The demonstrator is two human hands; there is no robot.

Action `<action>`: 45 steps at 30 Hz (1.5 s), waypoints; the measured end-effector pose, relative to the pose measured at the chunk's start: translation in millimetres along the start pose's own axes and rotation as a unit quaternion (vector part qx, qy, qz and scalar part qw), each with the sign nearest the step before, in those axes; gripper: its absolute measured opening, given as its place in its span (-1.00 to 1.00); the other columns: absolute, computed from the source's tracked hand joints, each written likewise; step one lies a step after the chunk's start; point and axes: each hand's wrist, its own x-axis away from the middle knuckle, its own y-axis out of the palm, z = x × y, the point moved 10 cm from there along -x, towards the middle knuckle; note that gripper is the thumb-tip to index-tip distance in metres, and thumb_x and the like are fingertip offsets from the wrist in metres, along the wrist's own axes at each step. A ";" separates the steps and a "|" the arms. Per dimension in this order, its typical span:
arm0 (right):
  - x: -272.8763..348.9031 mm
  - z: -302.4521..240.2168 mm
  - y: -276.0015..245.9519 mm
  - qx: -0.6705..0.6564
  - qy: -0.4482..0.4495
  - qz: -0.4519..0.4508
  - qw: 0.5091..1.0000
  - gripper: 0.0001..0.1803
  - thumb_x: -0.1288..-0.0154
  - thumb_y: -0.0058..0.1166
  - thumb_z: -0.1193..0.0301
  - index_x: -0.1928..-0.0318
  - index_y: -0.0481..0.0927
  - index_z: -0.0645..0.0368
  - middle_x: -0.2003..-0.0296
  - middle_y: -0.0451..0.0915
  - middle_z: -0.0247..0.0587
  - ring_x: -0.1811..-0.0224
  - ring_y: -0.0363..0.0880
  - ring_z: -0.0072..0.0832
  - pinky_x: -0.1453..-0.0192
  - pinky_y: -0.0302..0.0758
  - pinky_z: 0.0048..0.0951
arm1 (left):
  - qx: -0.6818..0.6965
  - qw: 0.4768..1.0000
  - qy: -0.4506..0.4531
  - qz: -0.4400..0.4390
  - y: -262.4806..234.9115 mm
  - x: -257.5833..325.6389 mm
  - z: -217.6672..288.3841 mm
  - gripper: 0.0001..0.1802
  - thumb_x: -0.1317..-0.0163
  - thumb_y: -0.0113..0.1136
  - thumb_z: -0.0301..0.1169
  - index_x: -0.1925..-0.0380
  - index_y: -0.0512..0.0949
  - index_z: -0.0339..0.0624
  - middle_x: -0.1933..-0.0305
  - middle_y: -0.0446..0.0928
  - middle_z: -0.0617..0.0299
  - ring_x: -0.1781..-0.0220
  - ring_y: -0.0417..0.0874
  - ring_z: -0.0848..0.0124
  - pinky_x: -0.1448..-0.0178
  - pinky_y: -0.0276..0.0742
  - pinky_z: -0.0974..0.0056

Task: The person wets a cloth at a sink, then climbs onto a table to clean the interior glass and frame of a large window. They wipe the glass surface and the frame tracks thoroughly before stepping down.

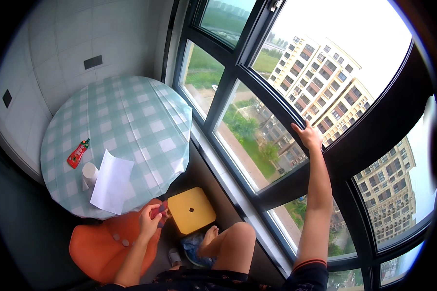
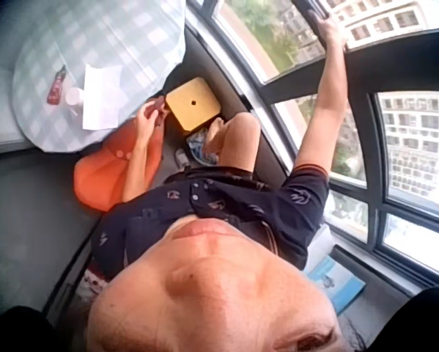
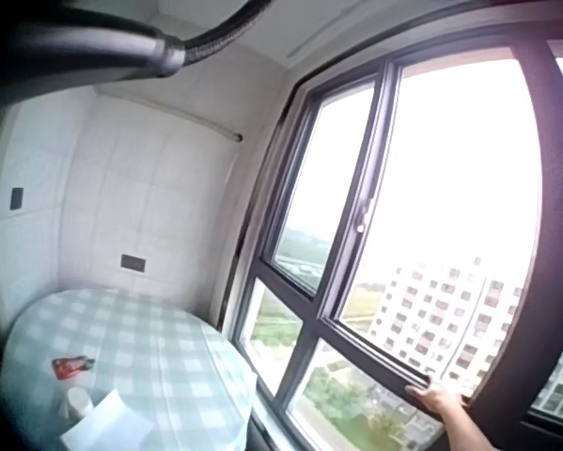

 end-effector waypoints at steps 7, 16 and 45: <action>2.9 -7.0 -3.9 -0.024 -0.015 0.012 1.000 0.08 -0.04 -0.24 -0.54 -0.30 0.37 0.06 -0.03 0.54 0.22 -0.13 0.50 0.03 -0.17 0.42 -0.09 | -0.014 0.999 -0.014 0.025 4.2 -10.2 5.4 -0.70 -0.11 0.15 -0.65 0.11 0.53 -0.37 0.12 0.63 0.05 0.06 0.66 0.33 -0.09 0.52 0.29; -4.5 -2.6 -6.1 -0.054 -0.003 0.020 0.998 0.08 0.00 -0.14 -0.52 -0.33 0.35 0.04 -0.10 0.50 0.12 -0.15 0.49 -0.05 -0.22 0.39 -0.11 | 0.090 0.994 -0.027 0.058 20.8 -56.5 -13.2 -0.72 -0.15 0.11 -0.67 0.09 0.51 -0.38 0.12 0.63 0.04 0.10 0.67 0.35 -0.05 0.54 0.32; -15.3 -1.3 17.5 -0.083 0.018 -0.050 0.995 0.09 0.20 0.35 -0.23 -0.29 0.27 0.10 -0.04 0.32 0.11 -0.14 0.25 0.02 -0.28 0.13 0.01 | -0.190 0.938 -0.007 -0.289 251.8 -412.0 410.9 -0.47 -0.18 0.22 -0.01 -0.08 0.47 -0.03 0.45 0.63 0.13 0.30 0.68 0.10 0.22 0.54 0.06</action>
